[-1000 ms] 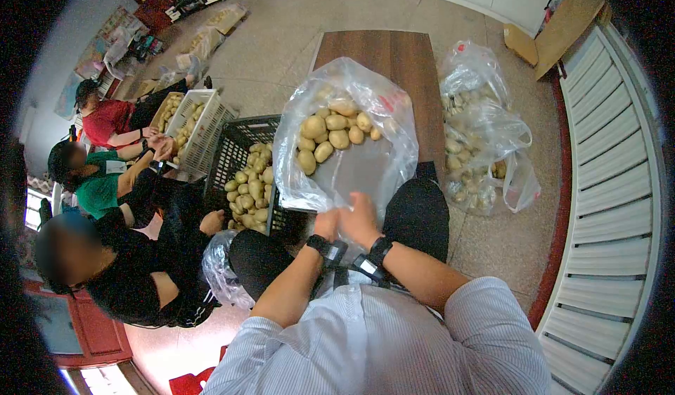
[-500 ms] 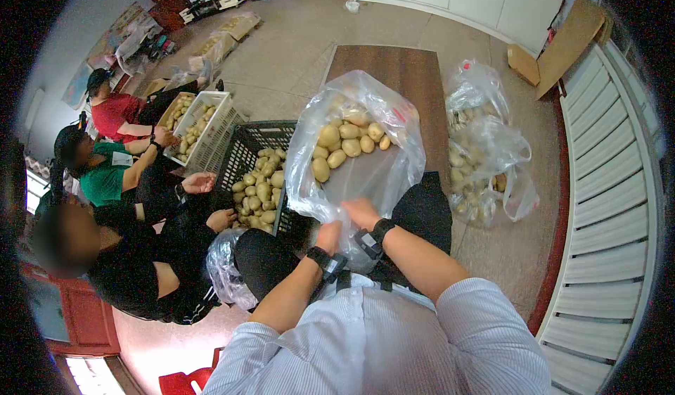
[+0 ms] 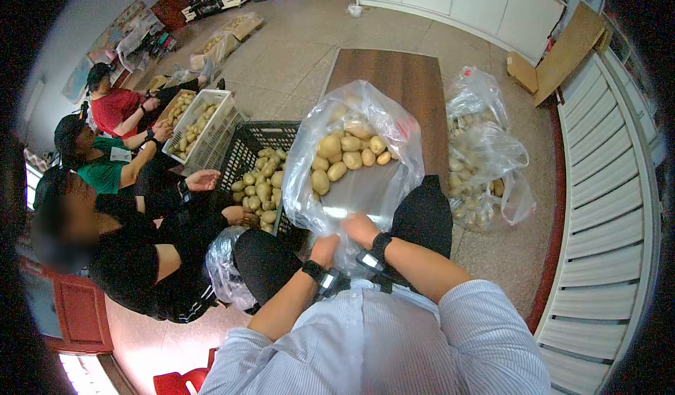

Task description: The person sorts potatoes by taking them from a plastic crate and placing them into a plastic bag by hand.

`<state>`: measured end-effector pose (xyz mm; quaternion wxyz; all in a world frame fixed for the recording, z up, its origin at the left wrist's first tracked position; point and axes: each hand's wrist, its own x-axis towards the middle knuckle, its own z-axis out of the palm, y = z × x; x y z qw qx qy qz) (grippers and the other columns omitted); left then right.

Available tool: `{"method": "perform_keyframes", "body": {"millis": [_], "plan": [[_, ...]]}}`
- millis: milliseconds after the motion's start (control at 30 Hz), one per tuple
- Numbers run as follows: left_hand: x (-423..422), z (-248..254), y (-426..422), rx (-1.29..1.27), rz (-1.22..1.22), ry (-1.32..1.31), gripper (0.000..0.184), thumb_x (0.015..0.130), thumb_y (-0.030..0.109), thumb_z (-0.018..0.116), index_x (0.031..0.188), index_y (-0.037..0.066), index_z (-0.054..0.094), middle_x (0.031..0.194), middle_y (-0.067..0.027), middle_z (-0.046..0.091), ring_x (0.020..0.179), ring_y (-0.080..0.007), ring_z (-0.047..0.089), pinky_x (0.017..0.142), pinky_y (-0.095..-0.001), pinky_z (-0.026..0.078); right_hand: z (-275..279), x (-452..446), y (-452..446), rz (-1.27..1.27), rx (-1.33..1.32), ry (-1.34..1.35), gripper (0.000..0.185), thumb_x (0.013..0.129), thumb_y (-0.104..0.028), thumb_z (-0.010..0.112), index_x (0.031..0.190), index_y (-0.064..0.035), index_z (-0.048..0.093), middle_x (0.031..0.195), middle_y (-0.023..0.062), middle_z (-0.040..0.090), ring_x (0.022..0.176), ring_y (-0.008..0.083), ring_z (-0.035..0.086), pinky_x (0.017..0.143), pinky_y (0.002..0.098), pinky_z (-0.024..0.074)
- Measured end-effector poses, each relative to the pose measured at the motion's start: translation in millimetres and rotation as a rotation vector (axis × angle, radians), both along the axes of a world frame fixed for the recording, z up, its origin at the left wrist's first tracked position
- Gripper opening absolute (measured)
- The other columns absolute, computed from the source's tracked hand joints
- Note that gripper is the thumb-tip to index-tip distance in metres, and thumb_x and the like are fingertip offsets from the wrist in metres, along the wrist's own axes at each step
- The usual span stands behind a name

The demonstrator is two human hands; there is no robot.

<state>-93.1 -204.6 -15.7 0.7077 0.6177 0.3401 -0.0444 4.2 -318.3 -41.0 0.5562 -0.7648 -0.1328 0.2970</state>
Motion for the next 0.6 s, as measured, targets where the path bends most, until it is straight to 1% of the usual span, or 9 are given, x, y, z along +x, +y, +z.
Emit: {"method": "perform_keyframes", "body": {"millis": [100, 200, 233, 300, 400, 433, 467, 500, 600], "plan": [[0.0, -30.2, 12.9, -0.065, 0.034, 0.068, 0.032, 0.079, 0.02, 0.058, 0.099, -0.005, 0.062, 0.087, -0.0111, 0.063, 0.073, -0.0223, 0.061, 0.064, -0.0369, 0.049, -17.8, 1.4, -5.1, 0.254, -0.132, -0.36, 0.03, 0.087, -0.025, 0.059, 0.076, 0.0027, 0.064, 0.06, 0.0084, 0.057, 0.058, 0.0174, 0.054, 0.057, 0.0368, 0.0429], [3.2, -24.7, 18.1, -0.162, 0.153, -0.018, 0.032, 0.079, 0.02, 0.059, 0.099, -0.005, 0.061, 0.086, -0.0106, 0.062, 0.072, -0.0222, 0.061, 0.064, -0.0369, 0.05, -6.5, -2.4, -3.9, 0.25, -0.179, -0.424, 0.03, 0.085, -0.026, 0.058, 0.078, 0.0022, 0.065, 0.063, 0.015, 0.06, 0.061, 0.0235, 0.058, 0.061, 0.0392, 0.045], [3.2, -21.9, 20.3, -0.148, 0.208, -0.063, 0.032, 0.079, 0.021, 0.06, 0.098, -0.006, 0.061, 0.085, -0.0106, 0.061, 0.071, -0.022, 0.06, 0.063, -0.0371, 0.05, 3.1, -3.3, -3.7, 0.315, -0.287, -0.468, 0.025, 0.083, -0.022, 0.055, 0.079, -0.0005, 0.067, 0.074, 0.0157, 0.063, 0.072, 0.0286, 0.061, 0.068, 0.0424, 0.0474], [10.4, -79.8, 46.8, -0.011, 0.171, -0.157, 0.03, 0.081, 0.024, 0.059, 0.094, -0.003, 0.063, 0.083, -0.0126, 0.062, 0.072, -0.0227, 0.06, 0.065, -0.0382, 0.048, 10.2, -4.7, -4.4, 0.38, -0.395, -0.506, 0.022, 0.081, -0.017, 0.051, 0.079, -0.0032, 0.068, 0.085, 0.0165, 0.066, 0.083, 0.0337, 0.064, 0.075, 0.0457, 0.0498], [17.8, -66.2, 59.6, 0.043, 0.259, -0.038, 0.033, 0.084, 0.03, 0.056, 0.089, -0.001, 0.064, 0.08, -0.0189, 0.064, 0.075, -0.0264, 0.063, 0.067, -0.0402, 0.047, 1.5, -1.9, -8.1, 0.292, -0.216, -0.412, 0.033, 0.084, -0.03, 0.059, 0.081, 0.0019, 0.066, 0.078, 0.0225, 0.065, 0.074, 0.0347, 0.063, 0.07, 0.0439, 0.0475], [18.7, -60.9, 72.2, 0.468, 0.036, -0.141, 0.031, 0.081, 0.024, 0.06, 0.091, -0.005, 0.063, 0.082, -0.0154, 0.064, 0.072, -0.0248, 0.062, 0.065, -0.039, 0.048, 2.0, -1.7, -8.8, 0.33, -0.279, -0.452, 0.035, 0.084, -0.033, 0.059, 0.081, 0.0017, 0.067, 0.08, 0.0231, 0.065, 0.078, 0.0362, 0.063, 0.073, 0.0448, 0.048], [20.8, -58.3, 73.7, 0.319, 0.144, -0.057, 0.032, 0.079, 0.021, 0.062, 0.092, -0.008, 0.062, 0.084, -0.0142, 0.064, 0.072, -0.0242, 0.061, 0.065, -0.0388, 0.048, 1.9, -2.5, -8.9, 0.368, -0.341, -0.492, 0.038, 0.085, -0.035, 0.058, 0.082, 0.0014, 0.067, 0.083, 0.0238, 0.066, 0.082, 0.0377, 0.064, 0.075, 0.0457, 0.0485], [23.9, -19.6, 67.6, 0.173, 0.269, 0.02, 0.033, 0.076, 0.018, 0.065, 0.092, -0.01, 0.061, 0.086, -0.0129, 0.064, 0.072, -0.0236, 0.061, 0.064, -0.0385, 0.048, 3.4, -4.5, -8.3, 0.371, -0.34, -0.487, 0.038, 0.085, -0.035, 0.058, 0.082, 0.0014, 0.067, 0.083, 0.0238, 0.066, 0.082, 0.0377, 0.064, 0.075, 0.0457, 0.0485], [29.8, 22.5, 69.4, 0.175, 0.38, 0.099, 0.024, 0.079, 0.015, 0.061, 0.094, -0.003, 0.059, 0.083, -0.0112, 0.064, 0.07, -0.0221, 0.061, 0.058, -0.0396, 0.048, 14.1, -11.1, -4.6, 0.274, -0.499, -0.39, 0.044, 0.085, -0.041, 0.056, 0.081, 0.0006, 0.068, 0.085, 0.0241, 0.066, 0.087, 0.0402, 0.063, 0.078, 0.0475, 0.0489]]}}
